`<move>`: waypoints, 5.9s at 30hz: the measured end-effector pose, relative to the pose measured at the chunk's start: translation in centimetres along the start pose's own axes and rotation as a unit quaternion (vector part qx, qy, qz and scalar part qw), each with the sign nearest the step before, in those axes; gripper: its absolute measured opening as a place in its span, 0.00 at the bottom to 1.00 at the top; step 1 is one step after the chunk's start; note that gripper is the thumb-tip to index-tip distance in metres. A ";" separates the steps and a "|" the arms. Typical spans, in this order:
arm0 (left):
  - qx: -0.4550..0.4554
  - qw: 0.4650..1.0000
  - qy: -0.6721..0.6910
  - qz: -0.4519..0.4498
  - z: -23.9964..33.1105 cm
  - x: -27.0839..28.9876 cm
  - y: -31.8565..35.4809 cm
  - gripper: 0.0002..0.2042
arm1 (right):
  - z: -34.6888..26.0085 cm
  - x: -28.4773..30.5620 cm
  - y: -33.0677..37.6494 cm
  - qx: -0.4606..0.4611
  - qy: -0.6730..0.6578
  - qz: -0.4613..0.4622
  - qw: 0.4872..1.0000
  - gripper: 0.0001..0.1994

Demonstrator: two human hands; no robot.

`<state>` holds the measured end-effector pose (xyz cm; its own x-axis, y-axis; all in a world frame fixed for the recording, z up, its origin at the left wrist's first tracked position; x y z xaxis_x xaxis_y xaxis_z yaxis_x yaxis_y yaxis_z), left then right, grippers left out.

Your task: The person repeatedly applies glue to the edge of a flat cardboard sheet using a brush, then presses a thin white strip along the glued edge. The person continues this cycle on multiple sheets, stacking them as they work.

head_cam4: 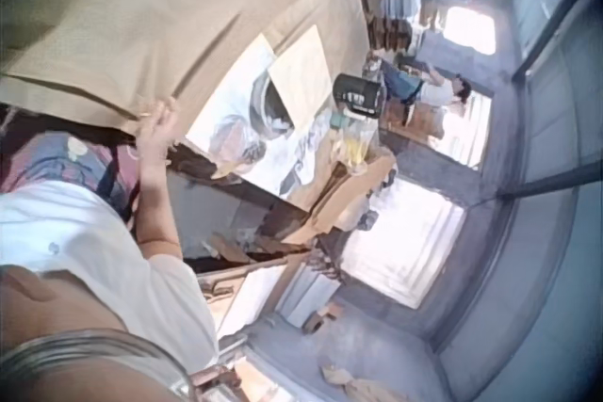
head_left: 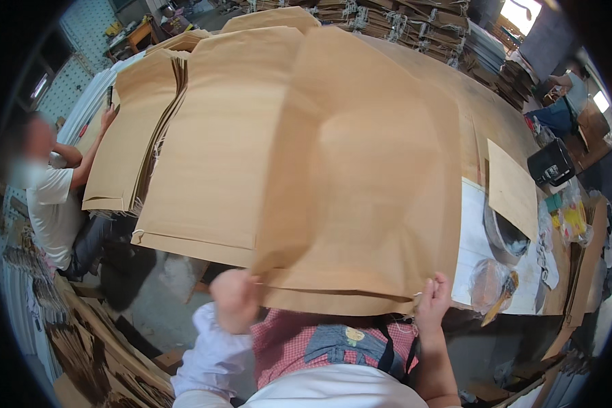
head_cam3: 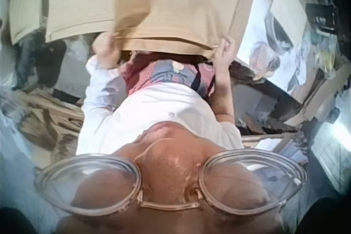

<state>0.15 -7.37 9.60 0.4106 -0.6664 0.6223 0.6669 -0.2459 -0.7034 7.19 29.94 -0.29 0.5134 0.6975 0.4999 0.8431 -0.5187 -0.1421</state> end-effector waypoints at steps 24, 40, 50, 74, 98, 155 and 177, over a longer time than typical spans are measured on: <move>0.249 0.967 0.004 0.056 -14.8 7.1 2.2 0.07 | -2.3 4.8 -0.2 -0.032 0.117 -0.351 0.929 0.10; -0.049 0.899 0.041 -0.433 1.1 -21.6 13.8 0.08 | 0.9 20.7 -1.0 -0.017 0.003 0.262 0.965 0.06; 0.162 0.868 0.265 -0.388 3.2 -10.8 6.3 0.04 | -6.5 -2.3 -2.8 -0.042 -0.183 -0.025 0.982 0.05; -0.006 0.918 0.007 -0.397 2.3 -16.0 0.3 0.10 | -3.5 0.5 -8.4 0.134 0.434 0.075 0.888 0.12; 0.197 0.770 0.454 -0.403 9.5 -5.6 -6.3 0.02 | -4.7 -2.7 7.9 0.213 -0.082 -0.376 0.898 0.10; 0.174 0.890 0.206 -0.368 -3.0 -19.6 -4.2 0.07 | 3.7 1.2 -8.9 -0.021 0.187 -0.138 0.973 0.04; 0.065 0.921 -0.016 -0.385 -0.4 -19.2 -0.1 0.41 | 4.3 3.3 -6.2 -0.020 0.391 0.041 0.919 0.26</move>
<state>-8.09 5.16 -2.39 -0.1974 -0.3082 0.9306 0.8364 -0.5481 -0.0041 4.33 37.56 -1.40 0.2892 0.0942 0.9526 0.7925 -0.5817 -0.1830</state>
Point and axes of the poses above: each hand's wrist, its own y-axis away from the middle knuckle, its own x-axis out of the back of the hand, z = x × y, the point moved 6 cm from there along -y, towards the middle knuckle, and after that the axes turned 10 degrees about y, right-handed, at the moved point
